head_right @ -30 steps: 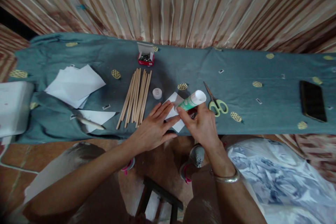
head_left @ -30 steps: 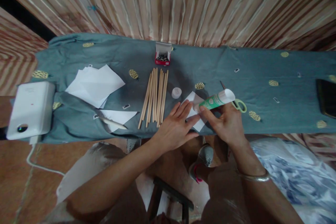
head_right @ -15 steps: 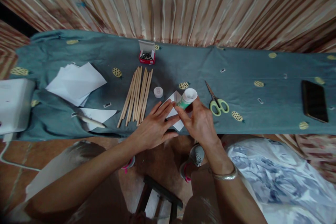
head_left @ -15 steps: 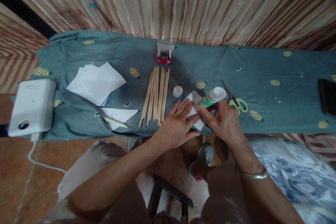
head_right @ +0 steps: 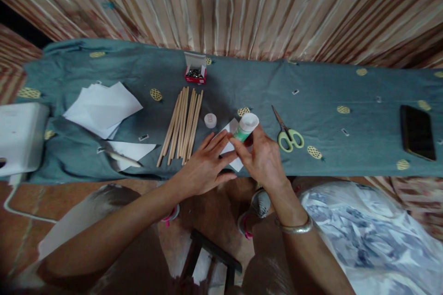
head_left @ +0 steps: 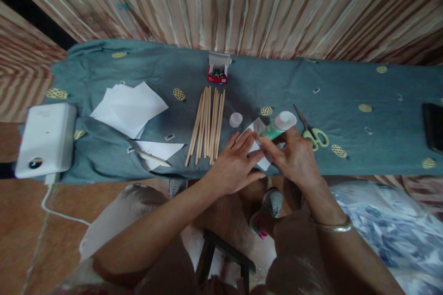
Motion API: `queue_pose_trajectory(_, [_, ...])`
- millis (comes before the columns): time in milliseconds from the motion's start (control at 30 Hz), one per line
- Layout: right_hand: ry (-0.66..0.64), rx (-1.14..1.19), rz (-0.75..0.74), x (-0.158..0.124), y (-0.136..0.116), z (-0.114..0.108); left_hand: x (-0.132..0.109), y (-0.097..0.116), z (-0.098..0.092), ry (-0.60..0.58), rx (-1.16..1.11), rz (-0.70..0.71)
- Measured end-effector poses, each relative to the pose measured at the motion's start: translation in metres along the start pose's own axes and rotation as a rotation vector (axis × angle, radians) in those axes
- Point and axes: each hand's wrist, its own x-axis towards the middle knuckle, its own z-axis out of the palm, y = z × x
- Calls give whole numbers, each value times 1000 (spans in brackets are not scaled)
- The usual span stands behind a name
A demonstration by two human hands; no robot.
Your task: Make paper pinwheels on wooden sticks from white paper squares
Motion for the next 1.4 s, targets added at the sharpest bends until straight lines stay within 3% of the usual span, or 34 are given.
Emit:
queue_pose_trajectory(1000, [-57, -55, -139, -7, 3, -2, -1, -2, 0, -21, 57, 10])
queue_pose_trajectory(1400, [-59, -45, -74, -10, 7, -3, -2, -2, 0, -13, 59, 15])
